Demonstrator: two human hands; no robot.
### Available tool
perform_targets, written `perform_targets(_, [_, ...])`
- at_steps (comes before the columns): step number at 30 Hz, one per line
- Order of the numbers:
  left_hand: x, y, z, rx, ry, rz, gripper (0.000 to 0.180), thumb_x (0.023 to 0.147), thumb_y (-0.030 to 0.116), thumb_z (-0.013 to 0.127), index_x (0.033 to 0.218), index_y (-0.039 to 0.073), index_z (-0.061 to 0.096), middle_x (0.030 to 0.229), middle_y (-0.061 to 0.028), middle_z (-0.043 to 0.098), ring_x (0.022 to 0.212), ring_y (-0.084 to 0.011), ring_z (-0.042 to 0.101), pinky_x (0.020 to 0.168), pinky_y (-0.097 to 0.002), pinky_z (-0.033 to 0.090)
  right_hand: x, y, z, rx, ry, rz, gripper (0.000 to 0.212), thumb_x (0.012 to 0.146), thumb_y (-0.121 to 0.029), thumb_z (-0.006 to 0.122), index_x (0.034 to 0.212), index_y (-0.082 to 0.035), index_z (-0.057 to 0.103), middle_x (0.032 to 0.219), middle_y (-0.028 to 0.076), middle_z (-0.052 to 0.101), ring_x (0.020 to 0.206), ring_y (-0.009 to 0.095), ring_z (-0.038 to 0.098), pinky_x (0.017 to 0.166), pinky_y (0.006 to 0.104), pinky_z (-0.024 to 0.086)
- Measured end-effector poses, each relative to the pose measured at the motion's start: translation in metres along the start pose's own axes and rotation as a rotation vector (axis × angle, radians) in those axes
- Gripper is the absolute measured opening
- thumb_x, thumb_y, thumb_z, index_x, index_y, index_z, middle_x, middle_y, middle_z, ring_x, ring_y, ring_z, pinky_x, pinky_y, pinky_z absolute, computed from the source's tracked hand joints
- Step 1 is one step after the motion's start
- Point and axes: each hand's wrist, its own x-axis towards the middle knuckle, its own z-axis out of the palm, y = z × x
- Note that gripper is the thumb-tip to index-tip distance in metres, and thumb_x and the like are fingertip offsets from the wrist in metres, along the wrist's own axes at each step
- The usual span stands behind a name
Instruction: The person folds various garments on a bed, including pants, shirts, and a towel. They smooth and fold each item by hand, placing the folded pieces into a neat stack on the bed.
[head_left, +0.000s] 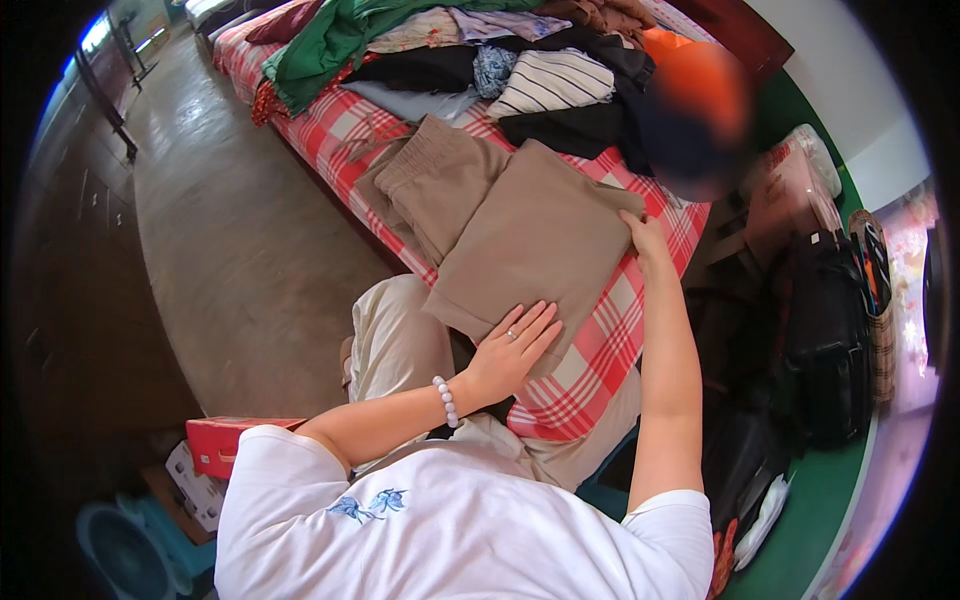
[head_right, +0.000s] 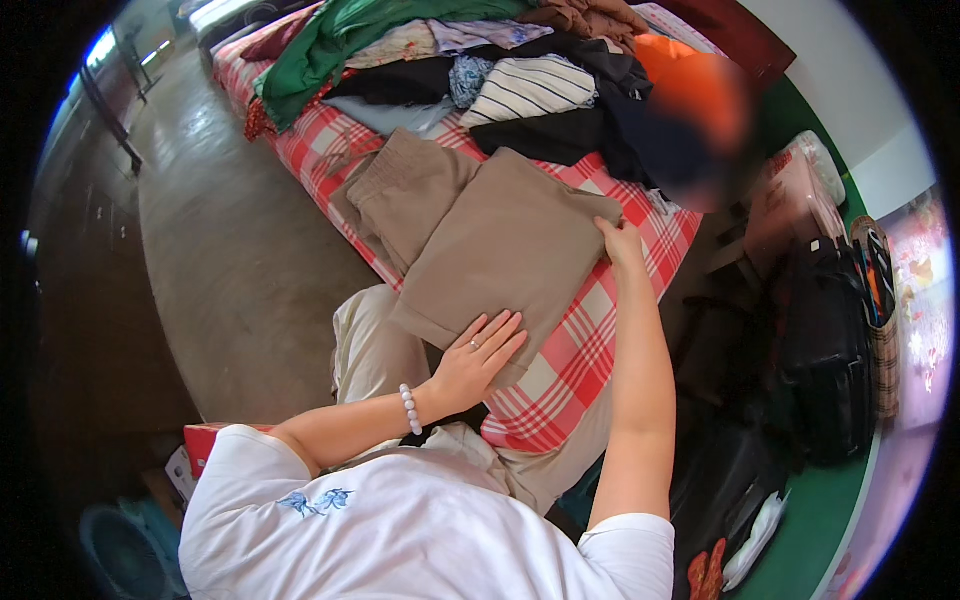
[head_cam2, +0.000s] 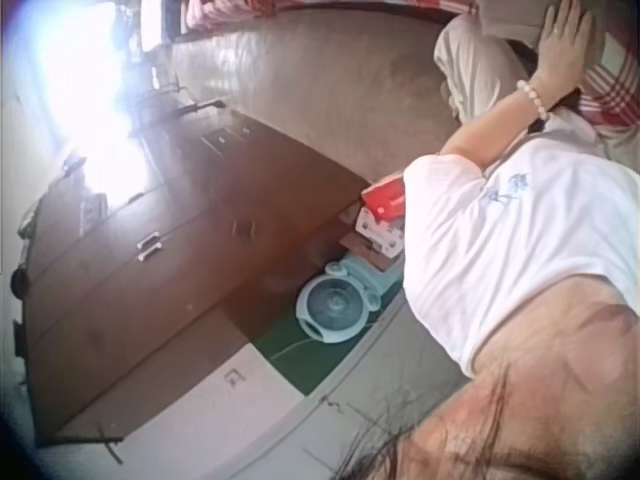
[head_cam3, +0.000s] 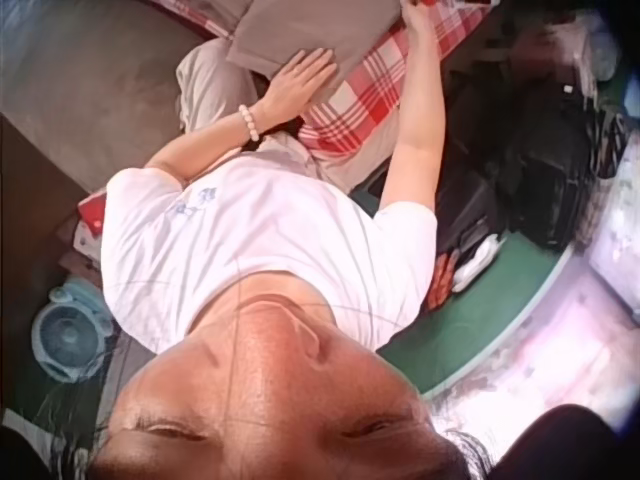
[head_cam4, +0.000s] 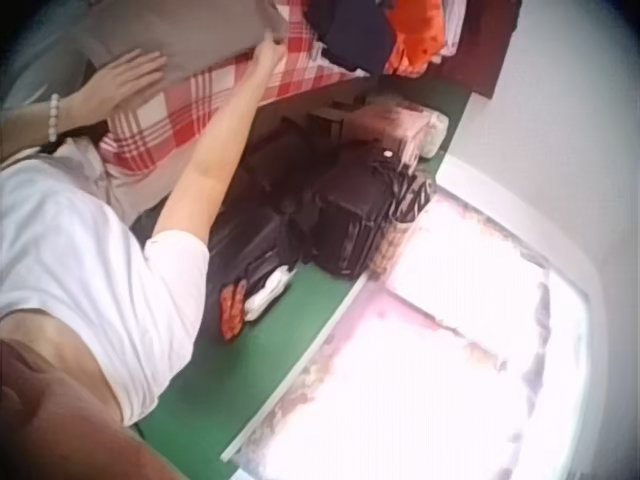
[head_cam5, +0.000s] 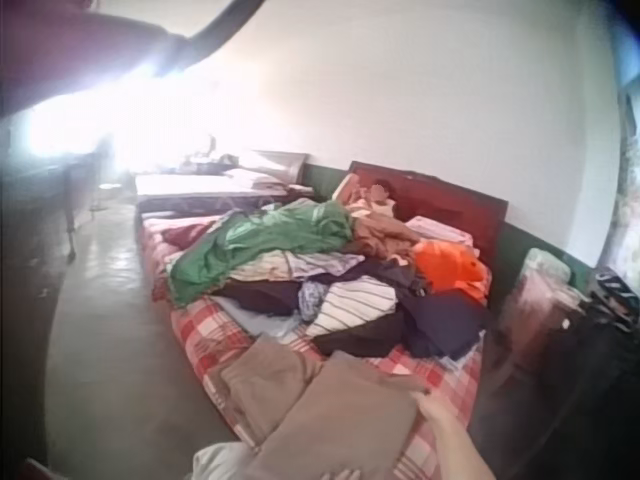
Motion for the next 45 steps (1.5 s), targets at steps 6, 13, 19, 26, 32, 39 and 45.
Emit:
perform_targets(6, [0.016, 0.031, -0.013, -0.392, 0.018, -0.126, 0.072, 0.074, 0.000, 0.063, 0.141, 0.006, 0.037, 0.146, -0.0107, 0.040, 0.141, -0.0258, 0.028, 0.117, -0.0477, 0.017, -0.014, -0.015, -0.040, -0.079, 0.359, -0.293, 0.041, 0.077, -0.022, 0.072, 0.106, 0.004, 0.057, 0.098, 0.013, 0.063, 0.087, 0.021, 0.060, 0.079, 0.0310, 0.048])
perform_targets(13, [0.039, 0.085, -0.001, -1.120, -0.071, -0.191, 0.052, 0.092, 0.003, 0.045, 0.142, 0.008, 0.034, 0.142, -0.0190, 0.042, 0.139, -0.0296, 0.030, 0.116, -0.0474, 0.011, -0.059, -0.081, -0.123, -0.419, 0.648, -0.418, 0.032, 0.073, -0.025, 0.072, 0.086, 0.002, 0.058, 0.084, 0.013, 0.063, 0.078, 0.024, 0.060, 0.076, 0.0335, 0.047])
perform_targets(19, [0.017, 0.051, -0.028, -0.591, 0.085, -0.328, 0.037, 0.078, -0.007, 0.047, 0.115, -0.006, 0.053, 0.113, -0.0226, 0.056, 0.108, -0.0378, 0.052, 0.095, -0.0378, 0.043, -0.042, -0.131, -0.077, -0.705, 0.569, -0.432, 0.036, 0.068, -0.029, 0.069, 0.089, -0.001, 0.063, 0.088, 0.019, 0.066, 0.086, 0.034, 0.065, 0.079, 0.0393, 0.050])
perform_targets(26, [0.014, -0.026, -0.071, -1.599, 0.590, -0.897, 0.034, 0.095, 0.015, 0.042, 0.126, 0.003, 0.048, 0.117, -0.0060, 0.056, 0.107, -0.0161, 0.054, 0.090, -0.0332, 0.045, -0.015, -0.137, 0.061, -0.415, 0.102, -0.311, 0.044, 0.079, -0.028, 0.074, 0.094, 0.003, 0.048, 0.076, 0.018, 0.066, 0.068, 0.028, 0.069, 0.062, 0.0362, 0.054])
perform_targets(32, [-0.013, -0.063, -0.051, -1.386, 0.583, -1.074, 0.059, 0.087, 0.026, 0.066, 0.134, 0.001, 0.041, 0.122, -0.0056, 0.053, 0.108, -0.0139, 0.051, 0.091, -0.0250, 0.041, -0.032, -0.092, 0.072, -0.325, -0.152, -0.652, 0.034, 0.086, -0.020, 0.066, 0.113, -0.005, 0.053, 0.094, 0.014, 0.068, 0.090, 0.023, 0.067, 0.078, 0.0347, 0.051])
perform_targets(39, [0.032, -0.073, -0.041, -1.290, 0.365, -0.996, 0.061, 0.079, 0.021, 0.078, 0.127, -0.003, 0.048, 0.114, -0.0103, 0.060, 0.103, -0.0171, 0.058, 0.089, -0.0301, 0.047, -0.046, -0.038, 0.080, -0.734, -0.151, -0.717, 0.055, 0.086, -0.043, 0.060, 0.131, -0.013, 0.051, 0.131, 0.010, 0.055, 0.119, 0.033, 0.052, 0.097, 0.0428, 0.042])
perform_targets(45, [0.058, -0.081, -0.049, -1.703, 0.267, -1.094, 0.041, 0.081, 0.014, 0.072, 0.116, -0.002, 0.057, 0.115, -0.0135, 0.062, 0.106, -0.0244, 0.060, 0.093, -0.0370, 0.048, 0.024, -0.020, 0.019, -0.698, -0.009, -0.403, 0.054, 0.082, -0.026, 0.070, 0.129, -0.005, 0.054, 0.115, 0.013, 0.063, 0.108, 0.027, 0.060, 0.091, 0.0361, 0.047])
